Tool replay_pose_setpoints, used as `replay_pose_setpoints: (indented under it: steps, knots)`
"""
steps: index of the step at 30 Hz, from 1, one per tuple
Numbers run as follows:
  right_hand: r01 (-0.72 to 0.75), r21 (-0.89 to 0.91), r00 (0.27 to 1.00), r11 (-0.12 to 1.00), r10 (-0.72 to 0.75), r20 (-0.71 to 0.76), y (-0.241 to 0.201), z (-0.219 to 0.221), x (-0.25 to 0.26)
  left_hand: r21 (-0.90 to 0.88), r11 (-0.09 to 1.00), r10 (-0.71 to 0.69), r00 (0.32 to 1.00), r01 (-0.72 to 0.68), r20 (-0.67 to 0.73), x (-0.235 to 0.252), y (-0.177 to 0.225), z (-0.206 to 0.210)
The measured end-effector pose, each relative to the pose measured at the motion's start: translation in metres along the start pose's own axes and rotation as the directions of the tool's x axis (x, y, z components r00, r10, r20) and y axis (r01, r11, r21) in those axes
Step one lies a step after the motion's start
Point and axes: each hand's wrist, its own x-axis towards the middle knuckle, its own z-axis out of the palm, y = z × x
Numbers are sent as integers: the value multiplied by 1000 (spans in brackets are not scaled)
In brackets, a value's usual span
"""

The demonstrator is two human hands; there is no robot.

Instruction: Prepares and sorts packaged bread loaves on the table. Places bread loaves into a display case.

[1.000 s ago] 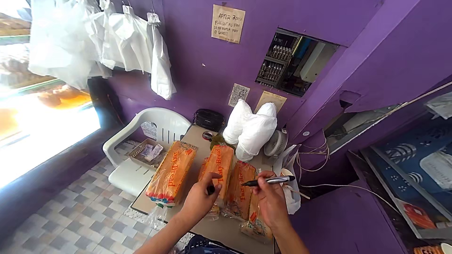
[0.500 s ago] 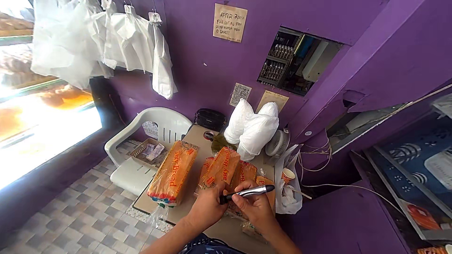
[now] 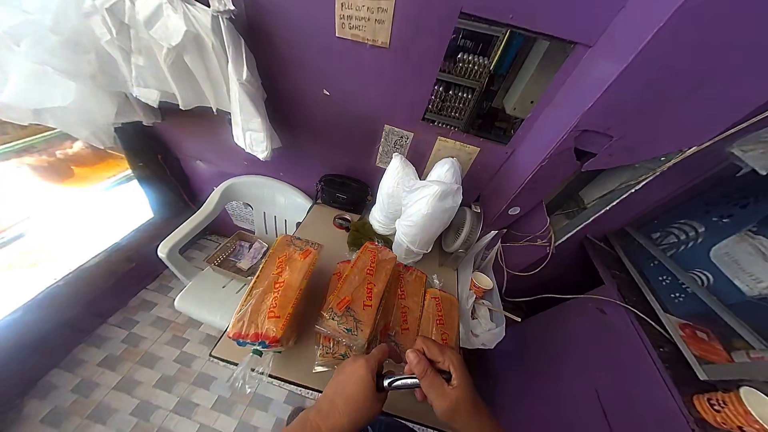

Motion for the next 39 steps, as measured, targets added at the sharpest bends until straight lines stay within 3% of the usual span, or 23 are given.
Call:
replay_pose_setpoints:
  steps: [4,6,9,11,14,16,20,24,28,31,35,39]
  knots:
    - [28,16,999,999,-27,-23,9,-7,-4,31,1000,-5,1000,4,29,8,8,2]
    - [-26,55,999,998,27,-17,15,-19,-3,13,1000,20,1000,-20,5,15,11,4]
    - [-275,210,951,938,297,-84,34,-57,7,-5,987,160,984,-161,-79,30,16,-4]
    - [-347,261,860,901,417,-295,61,-90,21,77,984,170,972,-159,-160,42,19,-23]
    - [-378,155,716,913,394,-576,123,-133,48,217,963,-95,954,160,-285,66,9,-43]
    - [-491,52,684,869,422,-595,166,-150,63,275,892,-269,911,359,-314,84,2,-43]
    - [-656,-242,711,715,479,-515,218,-158,101,316,791,-400,833,525,-382,111,-11,-27]
    - [-635,-462,772,620,539,-338,238,-158,123,265,758,-483,786,596,-386,116,-17,-20]
    - [-616,-531,731,581,674,-110,259,-166,124,268,737,-516,773,620,-370,118,-25,-22]
    - [-593,-523,770,612,620,-147,248,-169,112,191,797,-472,788,573,-395,109,-33,-27]
    - [-462,-494,886,736,407,-222,228,-168,92,25,850,-472,783,525,-405,86,-38,-32]
    - [-378,-361,920,853,302,-250,186,-145,68,-162,889,-458,806,429,-375,49,-45,-28]
